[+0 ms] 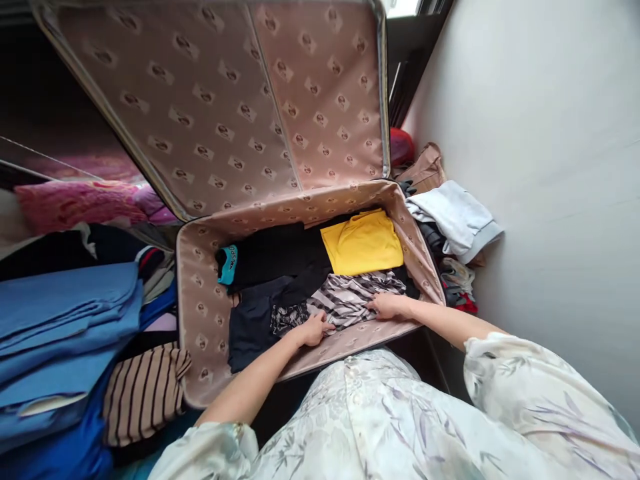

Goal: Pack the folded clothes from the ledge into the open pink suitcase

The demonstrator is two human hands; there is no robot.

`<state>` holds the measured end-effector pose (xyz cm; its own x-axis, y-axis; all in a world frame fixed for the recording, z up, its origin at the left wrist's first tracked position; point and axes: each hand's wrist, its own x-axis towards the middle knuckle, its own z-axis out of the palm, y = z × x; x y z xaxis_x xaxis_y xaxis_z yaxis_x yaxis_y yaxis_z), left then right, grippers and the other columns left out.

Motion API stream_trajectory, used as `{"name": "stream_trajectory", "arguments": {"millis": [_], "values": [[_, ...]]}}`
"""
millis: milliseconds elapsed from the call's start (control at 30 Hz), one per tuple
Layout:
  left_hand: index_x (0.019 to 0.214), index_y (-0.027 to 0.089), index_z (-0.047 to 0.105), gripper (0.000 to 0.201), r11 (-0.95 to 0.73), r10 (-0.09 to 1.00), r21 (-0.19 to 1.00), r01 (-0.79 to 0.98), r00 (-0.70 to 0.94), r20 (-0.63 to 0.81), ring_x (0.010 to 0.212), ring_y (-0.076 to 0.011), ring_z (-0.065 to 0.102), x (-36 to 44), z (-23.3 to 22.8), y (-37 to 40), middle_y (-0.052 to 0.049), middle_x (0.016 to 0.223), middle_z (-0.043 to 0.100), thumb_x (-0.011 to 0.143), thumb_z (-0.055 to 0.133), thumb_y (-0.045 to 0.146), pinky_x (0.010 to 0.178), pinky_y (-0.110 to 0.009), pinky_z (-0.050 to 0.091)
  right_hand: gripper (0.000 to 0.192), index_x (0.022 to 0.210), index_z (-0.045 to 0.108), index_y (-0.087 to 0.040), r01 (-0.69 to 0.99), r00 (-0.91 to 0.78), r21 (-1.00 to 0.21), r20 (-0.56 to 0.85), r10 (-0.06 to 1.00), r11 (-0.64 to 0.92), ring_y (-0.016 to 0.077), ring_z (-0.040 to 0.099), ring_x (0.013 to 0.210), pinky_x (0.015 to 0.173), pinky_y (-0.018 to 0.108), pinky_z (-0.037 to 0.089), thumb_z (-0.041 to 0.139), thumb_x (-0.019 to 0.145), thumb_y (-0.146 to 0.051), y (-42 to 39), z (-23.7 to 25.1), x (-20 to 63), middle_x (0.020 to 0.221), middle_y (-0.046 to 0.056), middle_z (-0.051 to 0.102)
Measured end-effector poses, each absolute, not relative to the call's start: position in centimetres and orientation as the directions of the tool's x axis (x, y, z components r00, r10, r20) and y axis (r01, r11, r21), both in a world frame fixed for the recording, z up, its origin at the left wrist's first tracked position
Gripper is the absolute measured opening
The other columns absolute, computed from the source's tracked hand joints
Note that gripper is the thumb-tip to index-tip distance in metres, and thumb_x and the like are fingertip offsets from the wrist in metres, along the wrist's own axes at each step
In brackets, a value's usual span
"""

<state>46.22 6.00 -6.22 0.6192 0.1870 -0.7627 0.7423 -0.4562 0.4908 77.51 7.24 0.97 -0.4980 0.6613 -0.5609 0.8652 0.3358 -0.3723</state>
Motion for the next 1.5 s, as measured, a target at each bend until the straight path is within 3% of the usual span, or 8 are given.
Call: {"name": "stream_trajectory", "arguments": {"millis": [167, 300, 500, 767, 967, 1100, 1233, 1500], "values": [[0.139, 0.027, 0.068, 0.047, -0.333, 0.375, 0.560, 0.759, 0.651, -0.659, 0.120, -0.0307, 0.061, 46.6, -5.2, 6.0, -0.014, 0.137, 0.056, 0.093, 0.059, 0.031, 0.110, -0.044, 0.046, 0.064, 0.155, 0.046, -0.020, 0.950, -0.261, -0.245, -0.285, 0.922, 0.193, 0.0418, 0.046, 0.138, 0.110, 0.061, 0.043, 0.061, 0.098, -0.044, 11.1, 6.0, 81.2, 0.155, 0.021, 0.047], [0.137, 0.016, 0.067, 0.048, -0.192, 0.492, 0.641, 0.743, 0.638, -0.593, 0.107, -0.0276, 0.067, 46.4, -4.3, 5.1, -0.016, 0.123, 0.065, 0.094, 0.054, 0.031, 0.105, -0.040, 0.049, 0.089, 0.162, 0.031, -0.011, 0.962, 0.251, -0.137, 0.112, 0.961, -0.235, 0.0509, 0.030, 0.145, 0.111, 0.070, 0.031, 0.065, 0.091, -0.053, 15.9, 8.7, 87.0, 0.161, 0.031, 0.033], [0.132, 0.014, 0.070, 0.050, -0.037, 0.594, 0.729, 0.684, 0.602, -0.534, 0.101, -0.0259, 0.070, 45.8, -3.4, 4.7, -0.017, 0.126, 0.070, 0.092, 0.054, 0.041, 0.096, -0.037, 0.053, 0.052, 0.123, 0.070, -0.010, 0.795, 0.498, -0.272, -0.219, 0.839, -0.543, 0.0393, 0.063, 0.107, 0.093, 0.055, 0.046, 0.063, 0.088, -0.048, 20.7, 8.3, 93.6, 0.113, 0.026, 0.069], [0.131, 0.010, 0.069, 0.064, 0.302, 0.724, 0.783, 0.544, 0.402, -0.560, 0.090, -0.0251, 0.071, 43.3, -1.9, 4.2, -0.016, 0.113, 0.075, 0.086, 0.062, 0.055, 0.081, -0.036, 0.055, 0.018, 0.095, 0.069, -0.018, 0.770, 0.572, -0.428, 0.132, 0.810, -0.474, 0.0267, 0.063, 0.080, 0.076, 0.044, 0.044, 0.055, 0.090, -0.028, 19.4, 14.4, 96.2, 0.077, 0.015, 0.066], [0.133, 0.019, 0.068, 0.083, 0.507, 0.788, 0.854, 0.115, 0.340, -0.513, 0.114, -0.0310, 0.068, 44.4, 0.8, 6.3, -0.017, 0.131, 0.070, 0.075, 0.072, 0.078, 0.090, -0.038, 0.054, 0.017, 0.084, 0.067, -0.031, 0.706, 0.392, -0.707, 0.432, 0.812, 0.035, 0.0288, 0.067, 0.087, 0.084, 0.049, 0.052, 0.069, 0.088, -0.048, 15.5, 24.4, 93.8, 0.084, 0.005, 0.070], [0.145, 0.023, 0.059, 0.105, 0.449, 0.879, 0.859, -0.247, 0.296, -0.374, 0.149, -0.0389, 0.043, 47.6, 3.1, 10.7, -0.020, 0.161, 0.046, 0.064, 0.076, 0.087, 0.114, -0.049, 0.042, 0.016, 0.083, 0.071, -0.036, 0.165, 0.442, -0.972, 0.225, 0.869, 0.167, 0.0266, 0.073, 0.094, 0.084, 0.047, 0.058, 0.082, 0.074, -0.044, 14.9, 25.1, 88.7, 0.093, -0.003, 0.077], [0.146, 0.024, 0.058, 0.113, 0.446, 0.884, 0.748, -0.491, 0.371, -0.283, 0.157, -0.0397, 0.029, 50.5, 4.3, 15.0, -0.017, 0.163, 0.045, 0.058, 0.071, 0.094, 0.126, -0.054, 0.027, 0.033, 0.088, 0.072, -0.031, -0.264, 0.251, -0.957, -0.191, 0.949, -0.123, 0.0309, 0.075, 0.095, 0.083, 0.046, 0.063, 0.088, 0.061, -0.042, 16.0, 18.5, 83.4, 0.091, 0.001, 0.080], [0.143, 0.014, 0.061, 0.100, 0.674, 0.710, 0.703, -0.227, 0.462, -0.531, 0.124, -0.0403, 0.066, 53.0, 0.3, 13.6, -0.019, 0.126, 0.074, 0.055, 0.100, 0.043, 0.112, -0.058, 0.046, 0.042, 0.099, 0.064, -0.023, -0.083, 0.169, -0.865, -0.501, 0.849, -0.495, 0.0291, 0.075, 0.088, 0.082, 0.045, 0.061, 0.067, 0.078, -0.060, 15.5, 3.0, 79.2, 0.082, 0.008, 0.077]]}}
